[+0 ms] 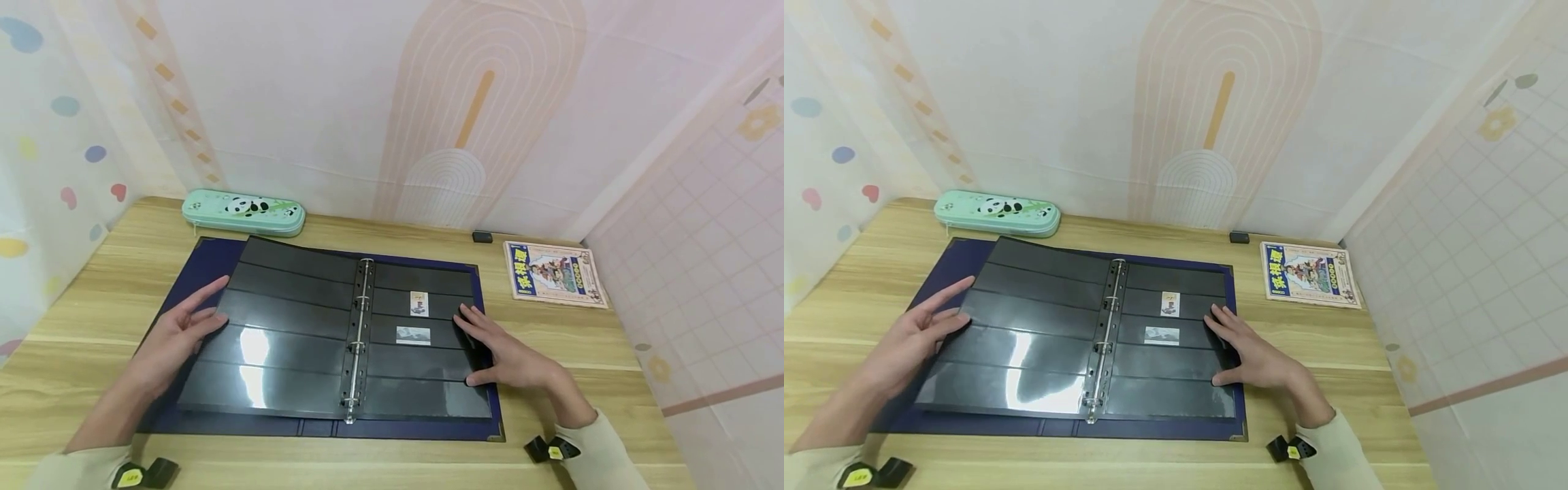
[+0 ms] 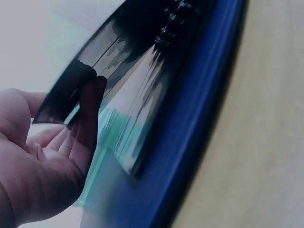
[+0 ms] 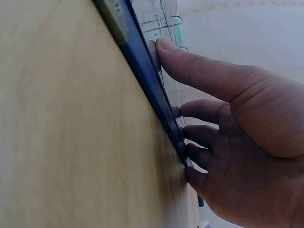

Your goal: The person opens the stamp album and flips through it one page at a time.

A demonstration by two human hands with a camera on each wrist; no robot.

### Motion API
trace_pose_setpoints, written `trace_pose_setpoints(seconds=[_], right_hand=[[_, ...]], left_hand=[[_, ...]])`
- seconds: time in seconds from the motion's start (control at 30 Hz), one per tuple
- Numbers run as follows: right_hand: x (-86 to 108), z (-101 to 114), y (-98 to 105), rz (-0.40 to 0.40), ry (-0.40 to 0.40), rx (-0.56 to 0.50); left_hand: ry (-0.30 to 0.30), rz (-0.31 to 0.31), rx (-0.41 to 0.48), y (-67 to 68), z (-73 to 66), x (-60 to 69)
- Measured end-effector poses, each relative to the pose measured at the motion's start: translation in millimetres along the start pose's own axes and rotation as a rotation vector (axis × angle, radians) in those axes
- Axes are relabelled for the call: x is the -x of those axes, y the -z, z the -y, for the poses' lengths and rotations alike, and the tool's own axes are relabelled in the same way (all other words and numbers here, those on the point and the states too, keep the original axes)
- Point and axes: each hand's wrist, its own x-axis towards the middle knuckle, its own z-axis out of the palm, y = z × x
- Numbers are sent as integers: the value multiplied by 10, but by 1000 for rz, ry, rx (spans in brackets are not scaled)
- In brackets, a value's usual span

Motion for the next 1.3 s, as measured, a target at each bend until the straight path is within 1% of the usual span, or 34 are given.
trace_pose_setpoints(seconds=[0.1,0.17,0.23,0.33,0.43,0.53,0.67,0.8,0.87,0.97,1.07,1.13,1.3], right_hand=[[13,8,3,0,-10,-10],[22,16,6,0,-18,-17],[28,17,8,-2,-21,-15],[28,12,6,-4,-23,-10],[20,2,0,-5,-16,-2],[13,3,-2,-3,-15,-4],[11,2,-3,1,-18,-5],[12,-2,2,2,-12,-1],[11,-5,5,2,-8,0],[10,-11,4,-2,-6,2],[8,-15,1,-9,-4,8],[7,-16,-2,-15,3,16],[7,-10,7,-21,17,48]], left_hand=[[25,7,-52,-28,-13,4],[17,-2,-79,-45,-11,4],[-13,-24,-104,-67,-4,-1],[-74,-52,-129,-92,7,-14],[-104,-46,-144,-105,10,-21],[-95,-34,-171,-116,16,-18],[-56,-36,-274,-146,47,-17],[-47,-24,-373,-169,94,-35],[-59,-10,-416,-182,114,-51],[-100,-2,-481,-220,126,-66],[-141,-3,-521,-258,131,-74],[-148,0,-532,-271,132,-69],[-142,9,-540,-271,130,-59]])
